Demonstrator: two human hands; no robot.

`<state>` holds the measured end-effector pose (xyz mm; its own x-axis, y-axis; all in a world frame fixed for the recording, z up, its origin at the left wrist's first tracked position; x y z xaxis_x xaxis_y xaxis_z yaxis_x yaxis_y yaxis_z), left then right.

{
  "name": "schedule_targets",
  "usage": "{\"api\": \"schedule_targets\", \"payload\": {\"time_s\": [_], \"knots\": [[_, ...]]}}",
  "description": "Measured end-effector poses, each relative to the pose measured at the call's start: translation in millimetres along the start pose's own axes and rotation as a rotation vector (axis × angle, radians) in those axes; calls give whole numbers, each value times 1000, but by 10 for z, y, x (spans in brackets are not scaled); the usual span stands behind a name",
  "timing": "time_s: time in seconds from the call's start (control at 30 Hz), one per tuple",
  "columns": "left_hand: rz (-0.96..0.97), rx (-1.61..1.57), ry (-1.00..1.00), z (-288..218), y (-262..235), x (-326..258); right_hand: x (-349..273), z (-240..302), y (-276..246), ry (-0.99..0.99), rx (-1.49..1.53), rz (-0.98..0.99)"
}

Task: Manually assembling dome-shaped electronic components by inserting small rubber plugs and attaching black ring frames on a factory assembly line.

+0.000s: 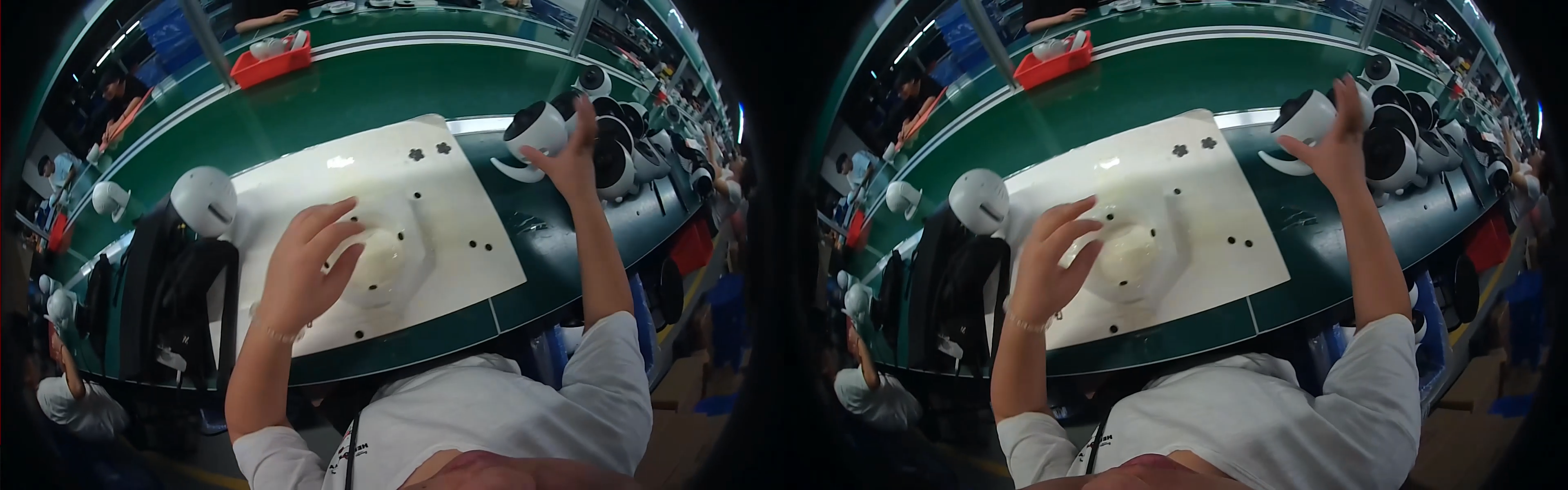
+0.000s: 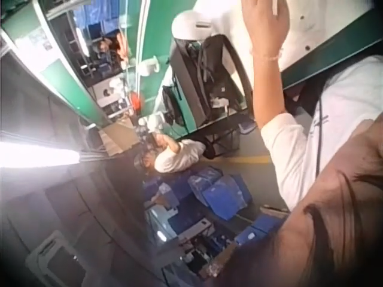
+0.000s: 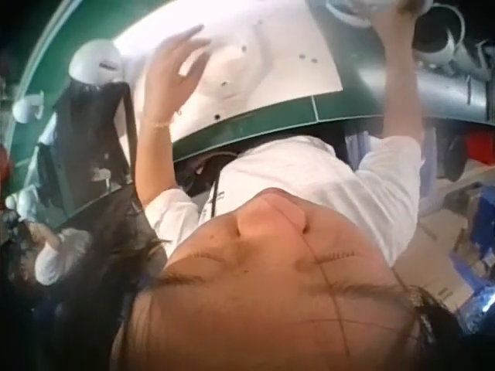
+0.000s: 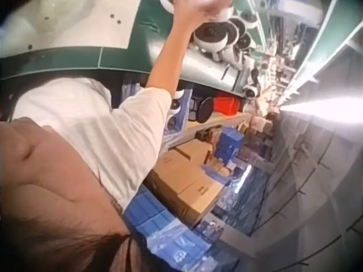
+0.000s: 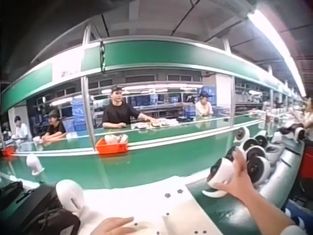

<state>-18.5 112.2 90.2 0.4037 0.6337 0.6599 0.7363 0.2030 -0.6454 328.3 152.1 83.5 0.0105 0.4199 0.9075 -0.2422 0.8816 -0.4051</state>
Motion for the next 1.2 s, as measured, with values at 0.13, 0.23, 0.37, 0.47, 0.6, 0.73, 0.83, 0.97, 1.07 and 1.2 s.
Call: {"api": "schedule_targets", "payload": {"time_s": [0.13,0.23,0.37,0.47,0.6,0.73,0.83,0.97,1.07,1.2], "knots": [[149,-142,33,-93,523,429,-8,-320,308,105,-95,206],[163,-170,24,-114,675,538,-56,-305,296,71,-102,253],[241,-143,-24,58,750,488,-59,-256,132,397,554,142],[214,-246,-250,195,683,407,73,156,30,723,1232,139],[59,-715,-169,241,472,193,-36,911,320,886,1844,427],[-153,-631,63,-5,143,-88,-297,1519,797,1125,1836,749],[-133,-524,-82,15,94,-287,-643,1692,934,1147,1635,975],[-63,-413,-32,99,110,-358,-349,1787,759,976,1693,726],[-124,-608,-257,405,149,-456,-470,1710,844,1280,1522,722],[-103,-780,-255,435,236,-548,-267,1452,796,535,1260,489]]}}
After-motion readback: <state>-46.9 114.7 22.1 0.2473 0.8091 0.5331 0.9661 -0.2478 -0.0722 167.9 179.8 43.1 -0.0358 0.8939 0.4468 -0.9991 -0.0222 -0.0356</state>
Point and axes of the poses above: each hand's wrist, its own x-axis towards the middle knuckle, its own y-axis out of the palm, z = x × y, the point moved 4 cm from there along x, towards the middle knuckle, and after that the axes turned 8 degrees about -z, right-handed, at the moved point
